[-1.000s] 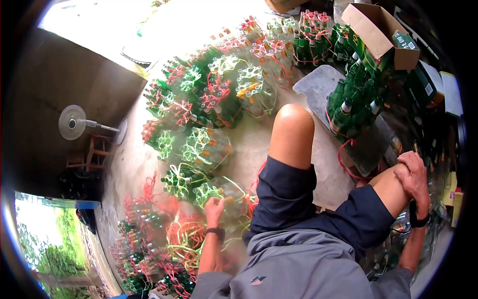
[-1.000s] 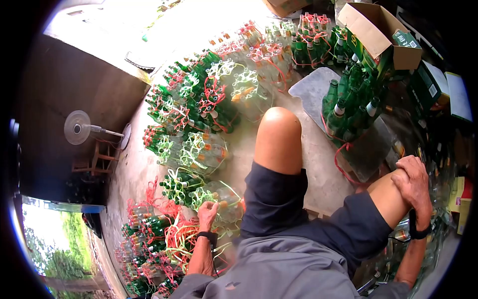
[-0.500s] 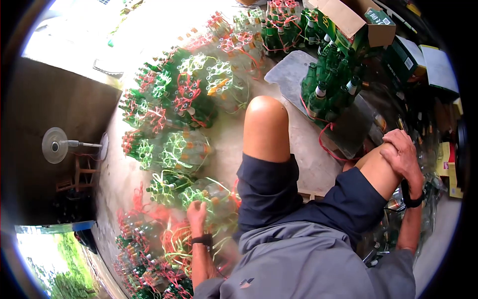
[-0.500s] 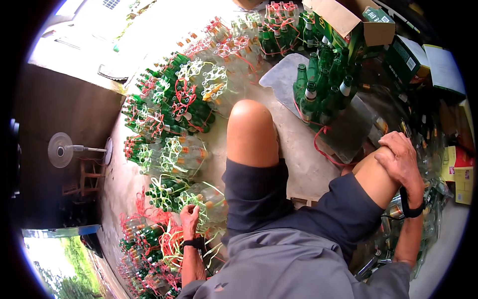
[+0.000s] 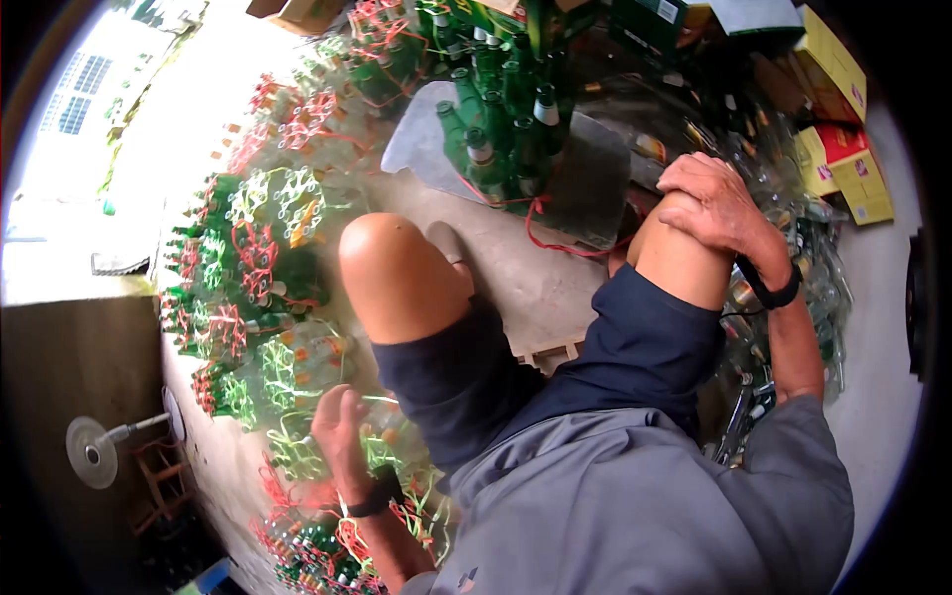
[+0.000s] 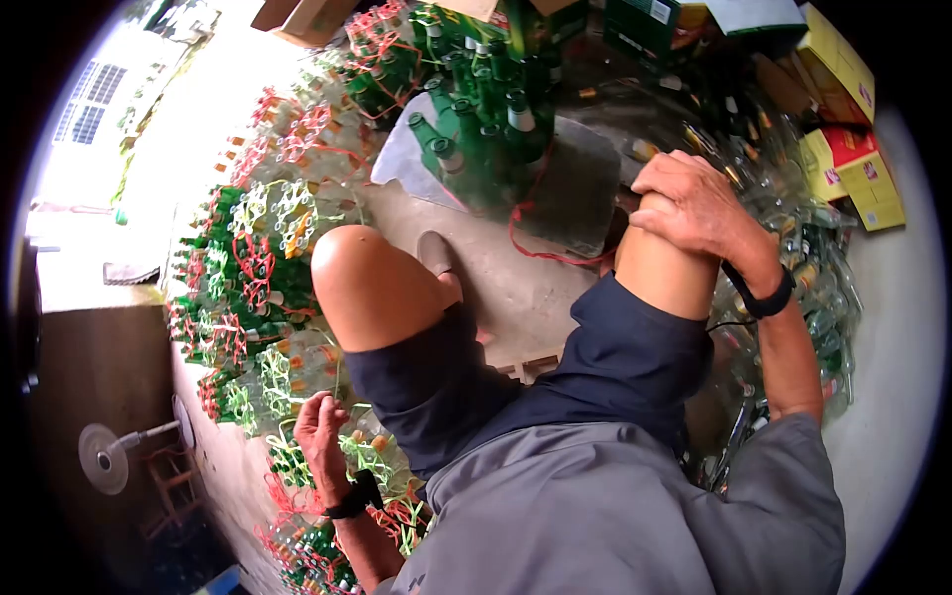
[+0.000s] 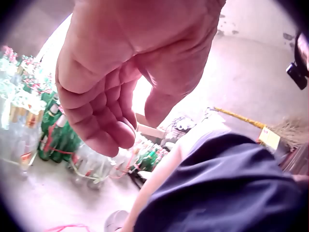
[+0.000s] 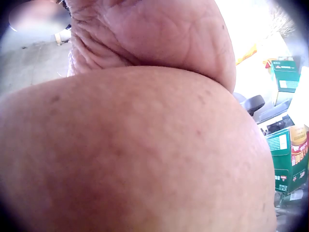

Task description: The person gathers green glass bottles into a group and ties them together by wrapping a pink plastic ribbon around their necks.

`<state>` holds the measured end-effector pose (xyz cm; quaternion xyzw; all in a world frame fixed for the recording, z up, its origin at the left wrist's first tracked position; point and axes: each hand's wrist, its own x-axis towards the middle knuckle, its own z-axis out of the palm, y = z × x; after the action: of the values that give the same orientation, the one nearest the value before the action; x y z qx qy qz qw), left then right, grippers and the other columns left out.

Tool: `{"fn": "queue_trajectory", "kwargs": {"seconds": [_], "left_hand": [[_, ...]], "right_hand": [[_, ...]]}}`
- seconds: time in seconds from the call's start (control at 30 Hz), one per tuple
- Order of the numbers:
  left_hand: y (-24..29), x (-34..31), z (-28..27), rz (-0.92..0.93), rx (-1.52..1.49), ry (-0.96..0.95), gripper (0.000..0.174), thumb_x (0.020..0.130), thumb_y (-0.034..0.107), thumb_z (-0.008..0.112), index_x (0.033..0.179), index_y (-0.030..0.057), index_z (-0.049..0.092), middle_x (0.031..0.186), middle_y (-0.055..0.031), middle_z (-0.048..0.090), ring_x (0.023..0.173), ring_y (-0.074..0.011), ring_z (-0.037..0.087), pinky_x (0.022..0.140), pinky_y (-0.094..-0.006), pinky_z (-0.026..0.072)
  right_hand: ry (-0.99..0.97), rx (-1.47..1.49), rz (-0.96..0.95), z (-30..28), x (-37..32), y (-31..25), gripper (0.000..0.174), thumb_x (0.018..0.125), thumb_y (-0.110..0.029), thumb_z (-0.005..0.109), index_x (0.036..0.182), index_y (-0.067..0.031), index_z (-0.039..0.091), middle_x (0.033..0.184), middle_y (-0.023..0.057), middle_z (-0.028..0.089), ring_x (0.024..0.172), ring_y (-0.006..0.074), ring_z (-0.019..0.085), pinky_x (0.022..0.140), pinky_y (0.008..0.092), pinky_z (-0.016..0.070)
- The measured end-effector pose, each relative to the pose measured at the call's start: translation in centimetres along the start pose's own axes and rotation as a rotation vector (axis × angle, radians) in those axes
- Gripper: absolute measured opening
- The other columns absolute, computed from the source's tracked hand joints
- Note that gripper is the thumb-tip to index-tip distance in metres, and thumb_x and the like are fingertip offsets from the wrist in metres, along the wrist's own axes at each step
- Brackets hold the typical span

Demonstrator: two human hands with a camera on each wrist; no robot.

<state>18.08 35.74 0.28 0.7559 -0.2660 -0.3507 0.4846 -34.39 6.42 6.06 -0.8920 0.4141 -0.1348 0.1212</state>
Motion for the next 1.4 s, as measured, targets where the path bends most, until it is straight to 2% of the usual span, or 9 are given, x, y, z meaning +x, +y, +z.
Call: {"fn": "queue_trajectory", "kwargs": {"seconds": [0.23, 0.3, 0.43, 0.57, 0.73, 0.83, 0.97, 1.23, 1.4], "left_hand": [[12.5, -0.2, 6.2, 0.099, -0.106, -0.171, 0.018, 0.107, 0.012, 0.060, 0.118, -0.0012, 0.066, 0.098, -0.0055, 0.066, 0.084, -0.0101, 0.061, 0.077, -0.0248, 0.0536], [14.5, -0.1, 9.0, 0.184, -0.203, -0.343, 0.020, 0.108, 0.013, 0.059, 0.119, -0.0025, 0.064, 0.097, -0.0059, 0.066, 0.084, -0.0107, 0.061, 0.078, -0.0261, 0.0538], [17.2, 0.0, 15.2, 0.092, -0.433, -0.554, 0.018, 0.105, 0.006, 0.058, 0.117, -0.0045, 0.065, 0.096, -0.0088, 0.068, 0.085, -0.0122, 0.065, 0.078, -0.0291, 0.0572], [16.9, 1.0, 20.9, 0.022, -0.474, -0.703, 0.019, 0.105, 0.010, 0.063, 0.119, -0.0031, 0.066, 0.096, -0.0074, 0.069, 0.082, -0.0118, 0.064, 0.077, -0.0285, 0.0562], [15.4, 1.8, 26.2, -0.052, -0.465, -0.836, 0.022, 0.106, 0.013, 0.062, 0.121, -0.0022, 0.065, 0.099, -0.0074, 0.068, 0.084, -0.0111, 0.065, 0.077, -0.0254, 0.0547], [14.4, 1.7, 28.3, -0.037, -0.407, -0.833, 0.019, 0.106, 0.013, 0.063, 0.118, -0.0013, 0.066, 0.097, -0.0054, 0.068, 0.080, -0.0105, 0.064, 0.076, -0.0268, 0.0555], [12.3, 3.3, 29.9, -0.035, -0.344, -0.775, 0.019, 0.105, 0.013, 0.064, 0.117, -0.0007, 0.065, 0.097, -0.0054, 0.067, 0.081, -0.0105, 0.064, 0.077, -0.0272, 0.0557], [9.4, 7.3, 30.3, -0.072, -0.367, -0.594, 0.025, 0.102, 0.016, 0.067, 0.121, -0.0016, 0.064, 0.101, -0.0071, 0.068, 0.083, -0.0115, 0.065, 0.075, -0.0265, 0.0569], [6.5, 8.9, 32.1, 0.037, -0.057, -0.599, 0.047, 0.098, 0.021, 0.069, 0.135, -0.0061, 0.057, 0.118, -0.0126, 0.066, 0.098, -0.0191, 0.067, 0.082, -0.0334, 0.0572]], "right_hand": [[0.031, -0.023, 0.028, 0.1, -1.1, 0.2, 0.033, 0.079, -0.028, 0.080, 0.100, -0.0044, 0.072, 0.105, 0.0078, 0.068, 0.104, 0.0300, 0.063, 0.093, 0.0404, 0.0488], [0.015, -0.017, 0.047, 0.1, -1.4, 0.3, 0.034, 0.076, -0.024, 0.081, 0.102, -0.0040, 0.071, 0.106, 0.0089, 0.069, 0.106, 0.0309, 0.063, 0.093, 0.0412, 0.0481], [0.049, -0.012, 0.028, 0.0, -1.6, 0.3, 0.035, 0.075, -0.023, 0.082, 0.102, -0.0043, 0.071, 0.106, 0.0088, 0.069, 0.106, 0.0313, 0.063, 0.094, 0.0416, 0.0487], [0.075, 0.012, 0.034, -0.2, -2.1, 0.6, 0.033, 0.075, -0.021, 0.083, 0.101, -0.0048, 0.071, 0.106, 0.0083, 0.069, 0.105, 0.0324, 0.064, 0.094, 0.0425, 0.0498], [0.297, 0.294, 0.115, -1.0, -4.9, 2.0, 0.026, 0.103, -0.018, 0.065, 0.118, 0.0028, 0.068, 0.114, 0.0131, 0.069, 0.111, 0.0274, 0.066, 0.099, 0.0366, 0.0494], [0.440, 0.350, 0.355, -0.1, -8.5, 4.1, 0.023, 0.101, -0.015, 0.066, 0.115, 0.0022, 0.069, 0.109, 0.0114, 0.070, 0.102, 0.0223, 0.067, 0.089, 0.0331, 0.0520], [0.301, 0.430, 0.645, 2.7, -12.9, 5.4, 0.019, 0.102, -0.012, 0.065, 0.113, 0.0024, 0.071, 0.103, 0.0110, 0.073, 0.095, 0.0191, 0.069, 0.085, 0.0321, 0.0536], [0.101, 0.571, 0.799, 6.1, -15.9, 4.9, 0.019, 0.098, -0.001, 0.063, 0.115, 0.0031, 0.070, 0.101, 0.0143, 0.074, 0.094, 0.0212, 0.071, 0.083, 0.0358, 0.0567], [0.379, 0.420, 0.709, 3.5, -15.9, 6.2, 0.018, 0.101, -0.005, 0.064, 0.116, 0.0022, 0.070, 0.104, 0.0102, 0.073, 0.096, 0.0153, 0.069, 0.084, 0.0316, 0.0549]]}}
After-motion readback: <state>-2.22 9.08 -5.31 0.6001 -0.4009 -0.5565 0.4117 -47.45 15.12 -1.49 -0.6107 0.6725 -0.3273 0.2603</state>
